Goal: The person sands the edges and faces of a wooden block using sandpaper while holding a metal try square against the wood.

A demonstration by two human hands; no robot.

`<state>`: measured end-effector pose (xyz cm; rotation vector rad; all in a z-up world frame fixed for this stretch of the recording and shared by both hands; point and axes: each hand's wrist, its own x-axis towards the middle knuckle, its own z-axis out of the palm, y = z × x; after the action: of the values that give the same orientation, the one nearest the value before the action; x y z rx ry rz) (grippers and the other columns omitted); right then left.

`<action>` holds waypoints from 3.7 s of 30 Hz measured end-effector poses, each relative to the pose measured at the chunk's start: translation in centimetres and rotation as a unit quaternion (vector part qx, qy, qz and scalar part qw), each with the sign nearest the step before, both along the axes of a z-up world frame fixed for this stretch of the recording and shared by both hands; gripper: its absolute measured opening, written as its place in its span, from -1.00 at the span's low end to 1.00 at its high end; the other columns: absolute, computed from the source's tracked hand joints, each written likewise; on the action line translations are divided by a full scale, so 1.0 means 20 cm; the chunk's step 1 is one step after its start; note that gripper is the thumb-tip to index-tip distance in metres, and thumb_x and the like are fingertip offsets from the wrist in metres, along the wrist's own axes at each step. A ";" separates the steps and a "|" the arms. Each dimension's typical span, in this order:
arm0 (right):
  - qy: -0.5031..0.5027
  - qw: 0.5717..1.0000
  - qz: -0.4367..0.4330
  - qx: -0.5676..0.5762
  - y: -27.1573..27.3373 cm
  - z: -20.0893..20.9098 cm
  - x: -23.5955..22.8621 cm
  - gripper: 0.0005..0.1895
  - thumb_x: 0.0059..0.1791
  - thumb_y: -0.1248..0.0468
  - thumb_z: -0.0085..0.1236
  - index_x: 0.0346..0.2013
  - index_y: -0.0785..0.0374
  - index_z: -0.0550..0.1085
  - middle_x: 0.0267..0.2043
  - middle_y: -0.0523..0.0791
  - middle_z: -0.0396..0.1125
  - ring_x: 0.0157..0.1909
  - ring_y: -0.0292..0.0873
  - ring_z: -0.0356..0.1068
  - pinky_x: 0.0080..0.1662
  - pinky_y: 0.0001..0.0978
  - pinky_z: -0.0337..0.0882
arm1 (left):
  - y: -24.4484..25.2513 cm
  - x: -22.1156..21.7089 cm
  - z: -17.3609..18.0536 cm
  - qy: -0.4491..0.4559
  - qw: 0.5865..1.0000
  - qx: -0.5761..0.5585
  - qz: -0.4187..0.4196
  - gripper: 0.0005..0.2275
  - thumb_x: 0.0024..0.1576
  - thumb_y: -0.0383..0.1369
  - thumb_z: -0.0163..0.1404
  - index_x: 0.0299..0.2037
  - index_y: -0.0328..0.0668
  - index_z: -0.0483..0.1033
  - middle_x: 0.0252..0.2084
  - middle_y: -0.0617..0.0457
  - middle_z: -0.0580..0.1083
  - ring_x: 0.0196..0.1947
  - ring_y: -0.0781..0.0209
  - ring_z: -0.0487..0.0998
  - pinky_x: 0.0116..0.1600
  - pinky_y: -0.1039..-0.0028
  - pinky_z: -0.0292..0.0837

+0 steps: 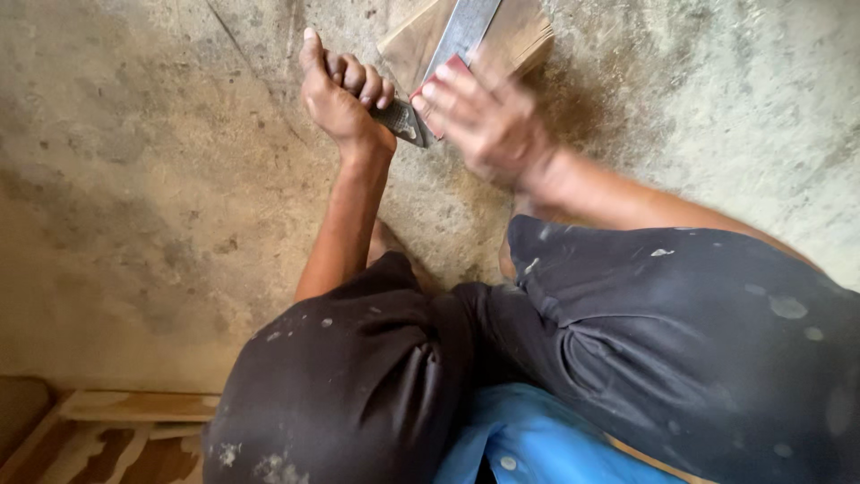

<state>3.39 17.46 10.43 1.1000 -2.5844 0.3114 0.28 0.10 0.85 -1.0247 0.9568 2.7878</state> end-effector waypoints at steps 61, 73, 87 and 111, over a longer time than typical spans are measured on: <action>-0.270 0.958 -0.079 -0.053 0.02 0.21 -0.02 -0.46 -0.17 0.18 0.38 0.09 0.23 0.53 0.33 0.15 0.24 0.37 0.18 0.16 0.28 -0.02 0.27 | -0.01 0.01 0.04 -0.014 0.999 -0.036 0.014 -0.54 0.27 -0.06 -0.02 -0.61 0.02 0.07 -0.74 0.15 0.10 -0.82 0.23 0.14 -0.71 0.35 0.12; -0.268 0.955 -0.099 -0.080 -0.04 0.21 -0.02 -0.53 -0.33 0.28 0.39 -0.11 0.18 0.61 0.30 0.09 0.24 0.39 0.17 0.12 0.31 0.00 0.22 | -0.02 0.02 0.04 -0.054 0.997 0.053 -0.010 -0.54 0.26 -0.04 -0.06 -0.61 0.03 0.04 -0.72 0.20 -0.01 -0.80 0.30 0.02 -0.66 0.41 0.00; -0.345 0.932 -0.101 -0.052 0.00 0.27 -0.06 -0.53 -0.33 0.28 0.33 -0.13 0.24 0.58 0.21 -0.03 0.34 0.31 0.11 0.23 0.27 -0.06 0.32 | -0.02 0.00 0.11 -0.057 0.996 0.061 -0.010 -0.58 0.26 -0.06 -0.08 -0.57 0.02 0.06 -0.72 0.21 -0.01 -0.79 0.32 0.01 -0.64 0.41 -0.01; -0.052 0.971 0.221 0.074 0.19 0.04 -0.16 -0.59 -0.12 0.31 0.12 0.02 0.00 0.52 0.18 -0.12 0.35 0.32 -0.03 0.23 0.31 0.15 0.23 | -0.03 0.02 0.11 -0.054 0.996 0.074 -0.009 -0.56 0.26 -0.06 -0.07 -0.59 0.02 0.06 -0.71 0.21 0.00 -0.78 0.31 0.02 -0.62 0.42 0.00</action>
<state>0.19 21.28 11.27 1.7595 -2.4560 0.2843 0.61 -0.44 3.08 -1.1258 0.7326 2.7088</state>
